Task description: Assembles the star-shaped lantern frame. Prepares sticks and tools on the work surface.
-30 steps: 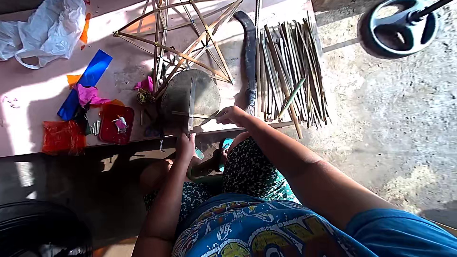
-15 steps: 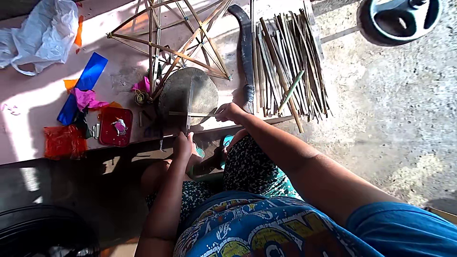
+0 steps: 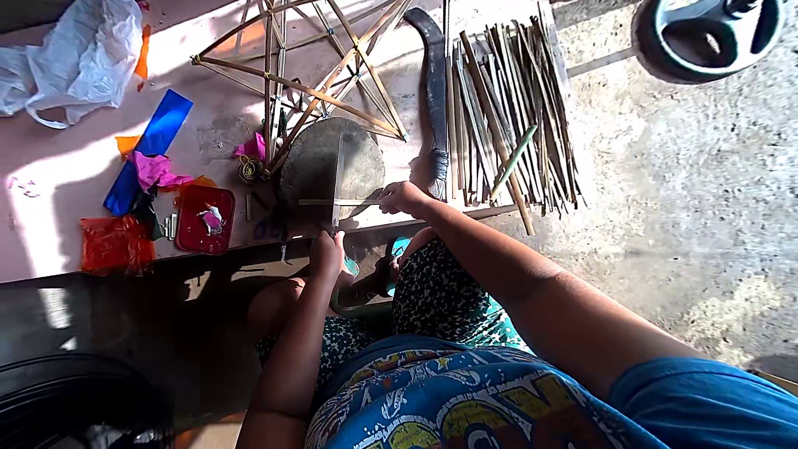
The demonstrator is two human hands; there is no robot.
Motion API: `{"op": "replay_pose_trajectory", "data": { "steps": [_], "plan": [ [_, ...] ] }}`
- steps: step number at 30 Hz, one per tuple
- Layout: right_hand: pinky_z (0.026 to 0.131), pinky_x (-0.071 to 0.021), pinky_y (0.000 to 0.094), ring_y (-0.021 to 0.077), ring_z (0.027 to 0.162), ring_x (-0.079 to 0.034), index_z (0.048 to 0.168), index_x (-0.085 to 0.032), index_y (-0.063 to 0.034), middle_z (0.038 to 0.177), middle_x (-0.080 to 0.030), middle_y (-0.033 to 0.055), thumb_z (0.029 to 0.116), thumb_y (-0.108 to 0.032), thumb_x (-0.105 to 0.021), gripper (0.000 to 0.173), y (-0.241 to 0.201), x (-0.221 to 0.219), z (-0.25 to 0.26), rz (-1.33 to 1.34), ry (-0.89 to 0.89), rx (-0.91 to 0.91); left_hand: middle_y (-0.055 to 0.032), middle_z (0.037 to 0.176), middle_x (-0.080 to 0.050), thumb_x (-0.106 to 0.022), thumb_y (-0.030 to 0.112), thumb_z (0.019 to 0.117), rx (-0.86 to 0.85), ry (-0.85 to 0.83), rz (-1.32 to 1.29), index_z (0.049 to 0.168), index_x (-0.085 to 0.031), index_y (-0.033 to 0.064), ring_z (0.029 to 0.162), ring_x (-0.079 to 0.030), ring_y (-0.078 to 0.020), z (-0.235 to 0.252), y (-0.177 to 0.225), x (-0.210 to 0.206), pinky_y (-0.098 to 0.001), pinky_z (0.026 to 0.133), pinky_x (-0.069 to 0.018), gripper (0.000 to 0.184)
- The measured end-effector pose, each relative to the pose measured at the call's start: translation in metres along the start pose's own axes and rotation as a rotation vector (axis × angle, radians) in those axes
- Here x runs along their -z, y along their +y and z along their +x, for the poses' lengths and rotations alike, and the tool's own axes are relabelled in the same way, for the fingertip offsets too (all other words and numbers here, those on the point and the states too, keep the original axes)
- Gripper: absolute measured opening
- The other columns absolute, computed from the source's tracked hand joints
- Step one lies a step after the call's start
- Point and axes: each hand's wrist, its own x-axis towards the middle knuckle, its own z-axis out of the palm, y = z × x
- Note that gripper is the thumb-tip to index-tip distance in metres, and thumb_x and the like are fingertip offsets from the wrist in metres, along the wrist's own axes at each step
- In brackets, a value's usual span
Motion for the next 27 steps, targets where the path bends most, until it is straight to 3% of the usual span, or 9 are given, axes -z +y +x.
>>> {"op": "replay_pose_trajectory", "data": {
  "steps": [5,11,15,19,24,27],
  "plan": [
    [0.076,-0.0557,0.0291,0.0120,0.077,-0.066,0.117,-0.063,0.0056,0.097,-0.069,0.0133,0.1011,-0.007,-0.063,0.020,0.003,-0.002,0.000,0.077,-0.044,0.043,-0.0288,0.112,-0.067,-0.047,0.036,0.1105,-0.007,0.006,-0.023,0.123,-0.058,-0.0092,0.111,-0.066,-0.0404,-0.003,-0.001,-0.001,-0.0552,0.098,-0.0507,0.048],
    [0.073,-0.0570,0.0253,0.0097,0.073,-0.066,0.106,-0.060,0.0025,0.088,-0.067,0.0071,0.0998,0.000,-0.060,0.007,-0.011,0.000,-0.024,0.332,-0.025,0.053,-0.0283,0.105,-0.067,-0.048,0.037,0.1101,-0.027,0.057,-0.083,0.123,-0.058,-0.0095,0.104,-0.067,-0.0409,-0.022,0.009,0.015,-0.0552,0.094,-0.0516,0.049],
    [0.073,-0.0566,0.0265,0.0108,0.072,-0.066,0.111,-0.063,0.0054,0.090,-0.069,0.0103,0.0982,-0.002,-0.064,0.015,0.013,0.007,-0.008,0.245,-0.026,-0.007,-0.0279,0.112,-0.068,-0.049,0.036,0.1097,0.003,-0.015,-0.011,0.126,-0.058,-0.0076,0.112,-0.067,-0.0404,-0.004,0.004,-0.005,-0.0550,0.098,-0.0522,0.047],
    [0.071,-0.0581,0.0263,0.0108,0.071,-0.068,0.107,-0.065,0.0035,0.086,-0.071,0.0087,0.0969,-0.003,-0.067,0.013,0.031,0.012,0.011,0.241,-0.079,-0.029,-0.0276,0.113,-0.067,-0.050,0.037,0.1092,0.011,-0.020,-0.008,0.125,-0.058,-0.0063,0.111,-0.067,-0.0413,-0.002,0.002,-0.011,-0.0561,0.096,-0.0524,0.047],
    [0.073,-0.0566,0.0253,0.0108,0.073,-0.066,0.110,-0.061,0.0041,0.090,-0.068,0.0089,0.1000,-0.001,-0.061,0.011,0.000,0.015,-0.014,0.336,-0.054,-0.012,-0.0267,0.110,-0.068,-0.049,0.036,0.1097,-0.007,-0.003,-0.011,0.124,-0.058,-0.0070,0.110,-0.067,-0.0395,-0.011,0.012,0.003,-0.0546,0.097,-0.0519,0.046],
    [0.072,-0.0583,0.0248,0.0093,0.072,-0.068,0.100,-0.061,0.0004,0.084,-0.068,0.0045,0.0997,0.001,-0.059,0.002,-0.018,0.021,-0.034,0.362,-0.043,0.106,-0.0278,0.106,-0.068,-0.049,0.035,0.1097,-0.032,0.040,-0.038,0.124,-0.058,-0.0089,0.106,-0.068,-0.0414,-0.025,0.020,0.018,-0.0554,0.095,-0.0521,0.047]
  ]
}}
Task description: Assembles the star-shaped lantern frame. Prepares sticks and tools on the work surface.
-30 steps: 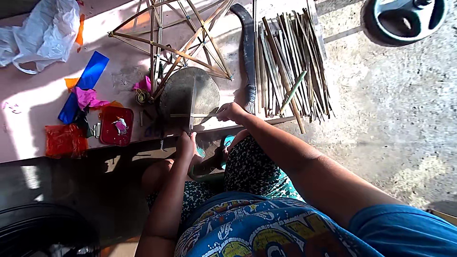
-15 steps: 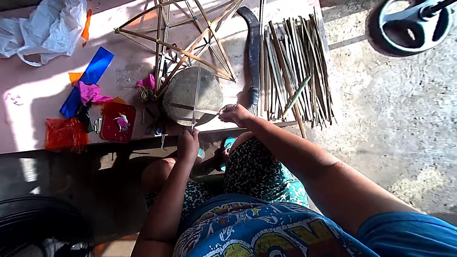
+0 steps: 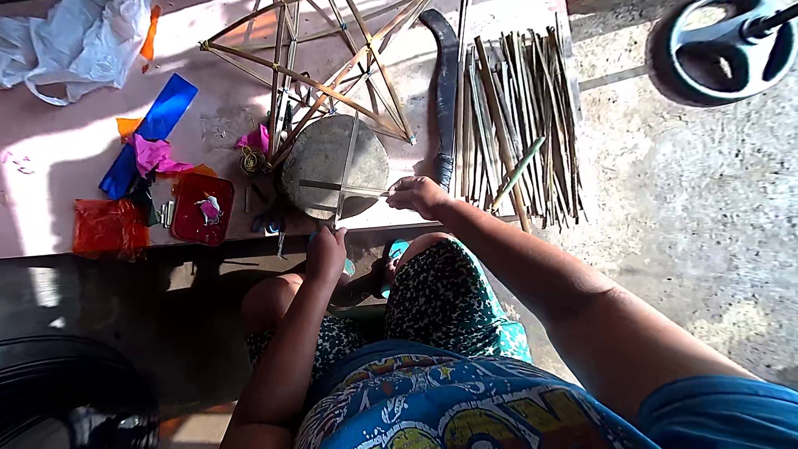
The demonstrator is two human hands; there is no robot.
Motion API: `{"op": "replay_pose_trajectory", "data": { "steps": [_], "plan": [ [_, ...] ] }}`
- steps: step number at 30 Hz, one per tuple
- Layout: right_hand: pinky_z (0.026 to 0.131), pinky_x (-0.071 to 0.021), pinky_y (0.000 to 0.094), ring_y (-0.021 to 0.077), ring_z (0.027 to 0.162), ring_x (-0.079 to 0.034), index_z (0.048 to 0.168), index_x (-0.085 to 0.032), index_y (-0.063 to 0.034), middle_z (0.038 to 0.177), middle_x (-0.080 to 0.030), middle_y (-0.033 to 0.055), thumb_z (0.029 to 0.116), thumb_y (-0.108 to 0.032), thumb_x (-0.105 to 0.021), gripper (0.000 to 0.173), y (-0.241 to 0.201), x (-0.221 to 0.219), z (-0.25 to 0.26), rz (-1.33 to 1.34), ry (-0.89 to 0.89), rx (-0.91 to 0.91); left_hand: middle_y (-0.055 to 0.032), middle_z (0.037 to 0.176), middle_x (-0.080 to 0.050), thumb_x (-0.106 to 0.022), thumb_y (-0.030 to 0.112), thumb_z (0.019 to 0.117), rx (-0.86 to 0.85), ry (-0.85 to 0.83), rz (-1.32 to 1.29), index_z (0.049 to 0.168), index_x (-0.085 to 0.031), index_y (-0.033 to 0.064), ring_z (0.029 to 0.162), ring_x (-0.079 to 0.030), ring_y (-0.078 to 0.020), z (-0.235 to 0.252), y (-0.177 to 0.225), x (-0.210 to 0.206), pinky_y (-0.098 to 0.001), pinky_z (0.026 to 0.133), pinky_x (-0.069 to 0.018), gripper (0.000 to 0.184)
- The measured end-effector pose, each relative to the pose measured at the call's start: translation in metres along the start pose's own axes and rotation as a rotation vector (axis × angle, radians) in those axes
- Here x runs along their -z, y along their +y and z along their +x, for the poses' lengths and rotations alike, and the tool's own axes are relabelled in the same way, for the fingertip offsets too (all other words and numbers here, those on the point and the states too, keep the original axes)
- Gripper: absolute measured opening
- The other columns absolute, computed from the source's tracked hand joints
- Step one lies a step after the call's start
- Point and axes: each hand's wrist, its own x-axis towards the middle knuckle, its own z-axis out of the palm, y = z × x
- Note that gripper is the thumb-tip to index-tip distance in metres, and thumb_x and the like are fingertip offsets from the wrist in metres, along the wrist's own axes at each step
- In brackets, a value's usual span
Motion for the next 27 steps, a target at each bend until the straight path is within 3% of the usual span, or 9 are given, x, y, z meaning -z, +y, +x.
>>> {"op": "replay_pose_trajectory", "data": {
  "steps": [2,5,9,11,15,19,23,27],
  "plan": [
    [0.072,-0.0587,0.0253,0.0098,0.071,-0.068,0.099,-0.061,0.0011,0.083,-0.068,0.0048,0.0990,0.002,-0.061,0.001,0.000,0.001,-0.002,-0.028,0.002,0.026,-0.0276,0.106,-0.068,-0.050,0.034,0.1096,-0.005,0.004,-0.002,0.124,-0.057,-0.0087,0.106,-0.068,-0.0412,0.002,0.000,-0.003,-0.0547,0.095,-0.0522,0.046],
    [0.073,-0.0567,0.0276,0.0114,0.073,-0.067,0.108,-0.064,0.0056,0.088,-0.070,0.0100,0.0983,-0.002,-0.064,0.013,0.038,0.011,0.014,-0.128,0.014,-0.096,-0.0287,0.115,-0.067,-0.051,0.035,0.1091,0.037,-0.070,0.043,0.127,-0.058,-0.0075,0.112,-0.066,-0.0422,0.019,-0.014,-0.029,-0.0566,0.098,-0.0516,0.046],
    [0.073,-0.0576,0.0262,0.0111,0.073,-0.068,0.109,-0.064,0.0040,0.088,-0.070,0.0095,0.0987,-0.003,-0.064,0.012,0.045,0.014,0.021,-0.079,0.009,-0.134,-0.0292,0.116,-0.066,-0.050,0.035,0.1095,0.039,-0.107,0.056,0.127,-0.058,-0.0074,0.114,-0.066,-0.0428,0.019,-0.011,-0.022,-0.0576,0.098,-0.0510,0.046],
    [0.074,-0.0570,0.0257,0.0106,0.074,-0.067,0.110,-0.062,0.0042,0.091,-0.068,0.0090,0.1004,-0.003,-0.061,0.012,0.026,0.010,0.012,-0.048,0.026,-0.106,-0.0282,0.115,-0.067,-0.049,0.034,0.1098,0.016,-0.092,0.060,0.126,-0.058,-0.0075,0.113,-0.066,-0.0417,0.019,-0.004,-0.012,-0.0564,0.098,-0.0510,0.046],
    [0.073,-0.0592,0.0258,0.0092,0.073,-0.069,0.100,-0.061,-0.0013,0.084,-0.069,0.0029,0.0997,-0.001,-0.061,0.001,0.000,0.007,-0.007,0.014,0.044,0.027,-0.0303,0.108,-0.067,-0.049,0.032,0.1101,-0.050,-0.008,0.034,0.124,-0.058,-0.0099,0.107,-0.067,-0.0437,0.003,0.008,0.006,-0.0577,0.095,-0.0512,0.045],
    [0.074,-0.0569,0.0279,0.0125,0.076,-0.067,0.112,-0.062,0.0060,0.092,-0.069,0.0112,0.0980,-0.002,-0.064,0.016,0.041,0.017,0.005,-0.073,0.048,-0.109,-0.0293,0.122,-0.065,-0.051,0.033,0.1090,-0.001,-0.105,0.144,0.129,-0.057,-0.0087,0.118,-0.064,-0.0425,0.025,-0.004,-0.027,-0.0563,0.101,-0.0501,0.047],
    [0.073,-0.0568,0.0257,0.0104,0.075,-0.067,0.111,-0.062,0.0050,0.090,-0.070,0.0095,0.0992,-0.003,-0.063,0.014,0.036,0.016,0.004,-0.065,0.050,-0.136,-0.0293,0.124,-0.064,-0.050,0.034,0.1095,-0.004,-0.152,0.144,0.129,-0.057,-0.0098,0.120,-0.063,-0.0418,0.026,0.001,-0.017,-0.0559,0.103,-0.0490,0.049],
    [0.075,-0.0589,0.0266,0.0102,0.075,-0.069,0.103,-0.060,0.0005,0.086,-0.069,0.0043,0.1000,-0.001,-0.060,0.003,0.004,0.021,-0.009,0.012,0.077,0.035,-0.0297,0.112,-0.067,-0.051,0.032,0.1094,-0.070,-0.072,0.074,0.126,-0.058,-0.0077,0.109,-0.066,-0.0439,0.012,0.021,0.009,-0.0588,0.096,-0.0512,0.044]
  ]
}}
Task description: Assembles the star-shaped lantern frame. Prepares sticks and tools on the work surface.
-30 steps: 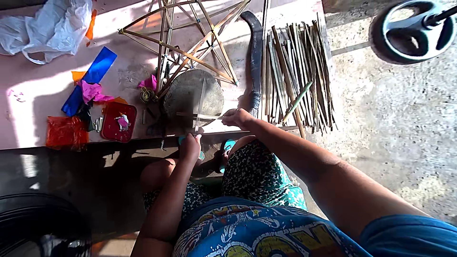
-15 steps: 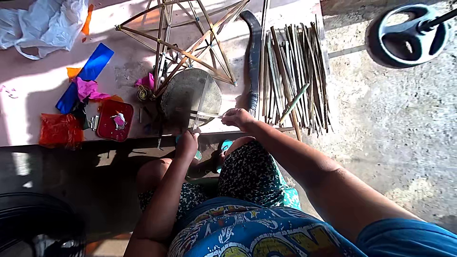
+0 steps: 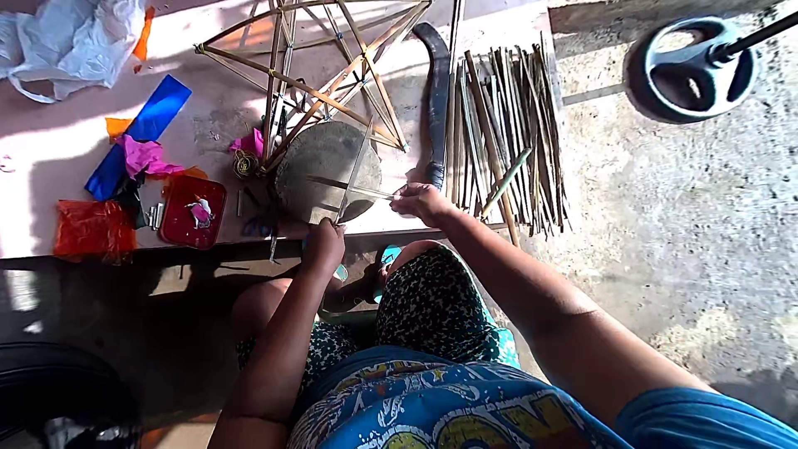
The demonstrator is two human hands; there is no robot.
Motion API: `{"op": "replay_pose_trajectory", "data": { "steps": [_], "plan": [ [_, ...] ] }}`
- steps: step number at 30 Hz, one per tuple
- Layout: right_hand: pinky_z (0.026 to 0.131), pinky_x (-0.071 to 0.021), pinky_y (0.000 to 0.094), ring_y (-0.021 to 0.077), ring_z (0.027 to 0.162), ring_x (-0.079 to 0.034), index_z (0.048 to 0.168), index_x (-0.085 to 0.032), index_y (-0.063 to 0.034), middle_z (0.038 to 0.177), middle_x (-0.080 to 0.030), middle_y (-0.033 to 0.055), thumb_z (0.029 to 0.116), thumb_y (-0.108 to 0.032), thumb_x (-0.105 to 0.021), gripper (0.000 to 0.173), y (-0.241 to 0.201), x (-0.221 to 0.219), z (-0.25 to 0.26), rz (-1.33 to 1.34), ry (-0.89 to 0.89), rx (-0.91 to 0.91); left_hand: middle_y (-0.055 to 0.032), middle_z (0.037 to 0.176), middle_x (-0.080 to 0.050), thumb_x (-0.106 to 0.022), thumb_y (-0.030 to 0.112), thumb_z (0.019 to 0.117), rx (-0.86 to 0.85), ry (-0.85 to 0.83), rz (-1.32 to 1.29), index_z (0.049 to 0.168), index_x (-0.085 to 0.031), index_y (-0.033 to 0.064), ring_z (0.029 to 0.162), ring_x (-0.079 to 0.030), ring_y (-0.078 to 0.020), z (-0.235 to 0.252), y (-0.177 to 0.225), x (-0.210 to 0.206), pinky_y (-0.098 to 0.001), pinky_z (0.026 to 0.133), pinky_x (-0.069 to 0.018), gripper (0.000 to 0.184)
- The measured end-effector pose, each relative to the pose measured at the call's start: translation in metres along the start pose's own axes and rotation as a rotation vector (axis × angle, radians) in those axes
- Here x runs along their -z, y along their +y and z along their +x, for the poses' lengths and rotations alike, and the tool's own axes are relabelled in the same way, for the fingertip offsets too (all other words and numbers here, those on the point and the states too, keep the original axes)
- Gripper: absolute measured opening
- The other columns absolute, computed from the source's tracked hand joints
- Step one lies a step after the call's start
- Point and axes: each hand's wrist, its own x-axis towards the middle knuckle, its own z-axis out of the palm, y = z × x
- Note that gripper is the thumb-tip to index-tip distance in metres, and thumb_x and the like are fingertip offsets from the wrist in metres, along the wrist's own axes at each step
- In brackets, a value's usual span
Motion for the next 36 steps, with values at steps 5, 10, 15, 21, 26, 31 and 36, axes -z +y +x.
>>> {"op": "replay_pose_trajectory", "data": {
  "steps": [5,10,15,21,26,31,36],
  "plan": [
    [0.070,-0.0576,0.0253,0.0094,0.071,-0.067,0.104,-0.061,0.0016,0.086,-0.069,0.0053,0.0987,-0.001,-0.062,0.006,0.013,0.020,0.002,-0.023,0.074,-0.006,-0.0301,0.115,-0.066,-0.049,0.029,0.1095,-0.017,-0.049,0.061,0.129,-0.056,-0.0073,0.112,-0.066,-0.0446,0.017,0.015,-0.017,-0.0598,0.096,-0.0515,0.042],
    [0.075,-0.0588,0.0267,0.0115,0.076,-0.069,0.107,-0.059,0.0021,0.091,-0.069,0.0076,0.0997,-0.001,-0.061,0.008,0.045,0.028,0.010,0.075,0.070,-0.149,-0.0299,0.117,-0.066,-0.049,0.034,0.1095,-0.003,-0.118,0.105,0.128,-0.057,-0.0080,0.114,-0.065,-0.0440,0.031,0.009,-0.031,-0.0596,0.096,-0.0517,0.047],
    [0.074,-0.0589,0.0259,0.0087,0.075,-0.069,0.102,-0.059,-0.0029,0.087,-0.070,0.0022,0.1009,-0.001,-0.059,0.003,0.007,0.035,-0.008,0.106,0.100,0.029,-0.0287,0.109,-0.067,-0.050,0.029,0.1096,-0.097,-0.020,0.061,0.125,-0.058,-0.0068,0.107,-0.067,-0.0438,0.010,0.035,-0.006,-0.0592,0.093,-0.0525,0.040],
    [0.074,-0.0573,0.0272,0.0113,0.076,-0.066,0.114,-0.058,0.0035,0.093,-0.066,0.0088,0.1007,-0.002,-0.060,0.014,0.036,0.032,0.007,0.059,0.160,-0.147,-0.0310,0.117,-0.066,-0.050,0.031,0.1092,-0.054,-0.101,0.137,0.128,-0.057,-0.0089,0.114,-0.065,-0.0452,0.041,0.025,-0.030,-0.0599,0.096,-0.0514,0.045],
    [0.075,-0.0585,0.0271,0.0107,0.075,-0.067,0.107,-0.059,0.0016,0.090,-0.068,0.0062,0.1008,-0.002,-0.060,0.007,0.016,0.033,-0.004,0.100,0.148,-0.060,-0.0298,0.115,-0.067,-0.049,0.029,0.1096,-0.064,-0.087,0.136,0.129,-0.057,-0.0075,0.112,-0.066,-0.0448,0.032,0.034,-0.012,-0.0611,0.095,-0.0517,0.043],
    [0.073,-0.0589,0.0274,0.0108,0.074,-0.068,0.107,-0.060,0.0017,0.088,-0.069,0.0062,0.1006,-0.001,-0.060,0.007,0.024,0.030,-0.001,0.117,0.184,0.006,-0.0295,0.114,-0.067,-0.049,0.028,0.1092,-0.075,-0.069,0.131,0.127,-0.058,-0.0073,0.112,-0.066,-0.0441,0.036,0.033,-0.014,-0.0605,0.095,-0.0521,0.040],
    [0.072,-0.0584,0.0269,0.0107,0.074,-0.067,0.110,-0.059,0.0028,0.091,-0.068,0.0076,0.1004,-0.002,-0.061,0.011,0.045,0.027,0.004,0.133,0.199,-0.120,-0.0304,0.121,-0.065,-0.046,0.032,0.1106,-0.019,-0.158,0.194,0.131,-0.055,-0.0084,0.117,-0.064,-0.0444,0.049,0.028,-0.021,-0.0603,0.098,-0.0509,0.047]
  ]
}}
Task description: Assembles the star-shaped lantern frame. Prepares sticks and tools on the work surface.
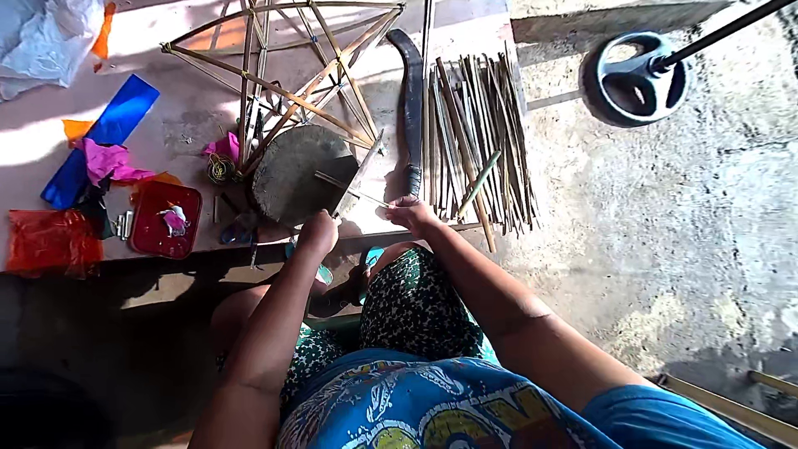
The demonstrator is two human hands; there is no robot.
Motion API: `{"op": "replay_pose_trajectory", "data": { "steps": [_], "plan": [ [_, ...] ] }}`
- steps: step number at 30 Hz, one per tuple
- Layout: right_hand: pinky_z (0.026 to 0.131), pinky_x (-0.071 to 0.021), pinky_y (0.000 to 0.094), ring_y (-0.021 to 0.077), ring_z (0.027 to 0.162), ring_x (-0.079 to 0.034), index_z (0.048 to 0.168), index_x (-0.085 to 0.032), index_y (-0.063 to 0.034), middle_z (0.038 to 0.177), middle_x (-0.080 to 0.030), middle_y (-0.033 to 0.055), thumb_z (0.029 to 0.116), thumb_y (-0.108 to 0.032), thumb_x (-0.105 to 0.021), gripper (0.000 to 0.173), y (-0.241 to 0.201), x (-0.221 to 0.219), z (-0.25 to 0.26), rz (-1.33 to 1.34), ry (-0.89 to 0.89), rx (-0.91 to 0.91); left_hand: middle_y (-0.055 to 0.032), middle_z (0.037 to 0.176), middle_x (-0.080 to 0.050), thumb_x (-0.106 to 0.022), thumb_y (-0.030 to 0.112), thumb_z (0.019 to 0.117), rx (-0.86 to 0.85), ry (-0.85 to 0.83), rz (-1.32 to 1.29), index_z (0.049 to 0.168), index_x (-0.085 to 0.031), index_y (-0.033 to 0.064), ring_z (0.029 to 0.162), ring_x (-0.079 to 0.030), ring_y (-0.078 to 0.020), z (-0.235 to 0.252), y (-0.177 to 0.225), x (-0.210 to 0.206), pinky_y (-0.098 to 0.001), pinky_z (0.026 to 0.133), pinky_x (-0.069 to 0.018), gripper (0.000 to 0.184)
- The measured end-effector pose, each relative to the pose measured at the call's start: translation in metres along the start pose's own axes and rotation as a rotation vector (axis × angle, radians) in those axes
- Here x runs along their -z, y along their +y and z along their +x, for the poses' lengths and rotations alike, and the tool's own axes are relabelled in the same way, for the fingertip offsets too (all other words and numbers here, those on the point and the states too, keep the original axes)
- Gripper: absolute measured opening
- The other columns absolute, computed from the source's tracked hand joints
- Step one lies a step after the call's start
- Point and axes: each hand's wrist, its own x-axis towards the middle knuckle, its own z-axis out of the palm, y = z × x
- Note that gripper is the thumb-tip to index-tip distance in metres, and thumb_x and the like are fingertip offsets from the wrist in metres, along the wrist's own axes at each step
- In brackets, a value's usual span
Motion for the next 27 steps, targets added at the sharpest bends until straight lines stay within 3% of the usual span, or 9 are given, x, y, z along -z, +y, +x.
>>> {"op": "replay_pose_trajectory", "data": {
  "steps": [7,8,11,18,22,27],
  "plan": [
    [0.073,-0.0601,0.0251,0.0085,0.073,-0.070,0.100,-0.061,-0.0032,0.085,-0.071,0.0020,0.1014,-0.001,-0.058,0.004,-0.042,-0.001,-0.021,0.060,-0.034,0.243,-0.0284,0.108,-0.067,-0.050,0.031,0.1098,-0.107,0.134,-0.105,0.126,-0.057,-0.0072,0.105,-0.068,-0.0433,-0.030,0.008,0.031,-0.0588,0.094,-0.0523,0.042],
    [0.073,-0.0598,0.0260,0.0094,0.074,-0.069,0.103,-0.060,-0.0011,0.087,-0.071,0.0038,0.1009,-0.001,-0.059,0.002,-0.037,-0.001,-0.015,0.020,-0.022,0.211,-0.0292,0.111,-0.067,-0.050,0.029,0.1097,-0.088,0.114,-0.097,0.127,-0.057,-0.0078,0.108,-0.067,-0.0438,-0.022,0.006,0.025,-0.0590,0.095,-0.0521,0.042],
    [0.077,-0.0576,0.0292,0.0130,0.082,-0.067,0.119,-0.057,0.0046,0.102,-0.067,0.0114,0.1016,-0.004,-0.060,0.019,-0.005,-0.002,0.000,-0.074,-0.007,0.016,-0.0318,0.118,-0.065,-0.050,0.027,0.1085,-0.029,0.048,-0.020,0.128,-0.056,-0.0096,0.113,-0.065,-0.0466,-0.003,0.000,0.001,-0.0619,0.094,-0.0524,0.042],
    [0.075,-0.0552,0.0297,0.0121,0.082,-0.068,0.125,-0.059,0.0031,0.107,-0.071,0.0119,0.1102,-0.019,-0.047,0.029,-0.019,-0.009,-0.001,-0.333,-0.103,0.029,-0.0299,0.120,-0.065,-0.048,0.029,0.1099,-0.008,0.018,0.028,0.128,-0.057,-0.0082,0.117,-0.065,-0.0434,0.002,0.000,0.003,-0.0592,0.097,-0.0514,0.042],
    [0.065,-0.0494,0.0268,0.0079,0.066,-0.054,0.121,-0.065,0.0018,0.088,-0.065,0.0059,0.1111,-0.020,-0.045,0.031,-0.011,-0.018,0.013,-0.461,-0.137,0.074,-0.0300,0.119,-0.065,-0.048,0.033,0.1098,-0.020,0.007,-0.020,0.129,-0.056,-0.0081,0.116,-0.065,-0.0429,0.005,-0.009,0.006,-0.0594,0.098,-0.0505,0.046],
    [0.069,-0.0509,0.0295,0.0094,0.068,-0.055,0.116,-0.067,0.0014,0.084,-0.062,0.0045,0.1100,-0.016,-0.045,0.028,-0.014,-0.016,0.014,-0.478,-0.074,0.220,-0.0305,0.119,-0.065,-0.048,0.029,0.1100,-0.099,0.002,-0.070,0.128,-0.058,-0.0075,0.116,-0.063,-0.0444,0.006,-0.010,0.020,-0.0611,0.100,-0.0482,0.042]
  ]
}}
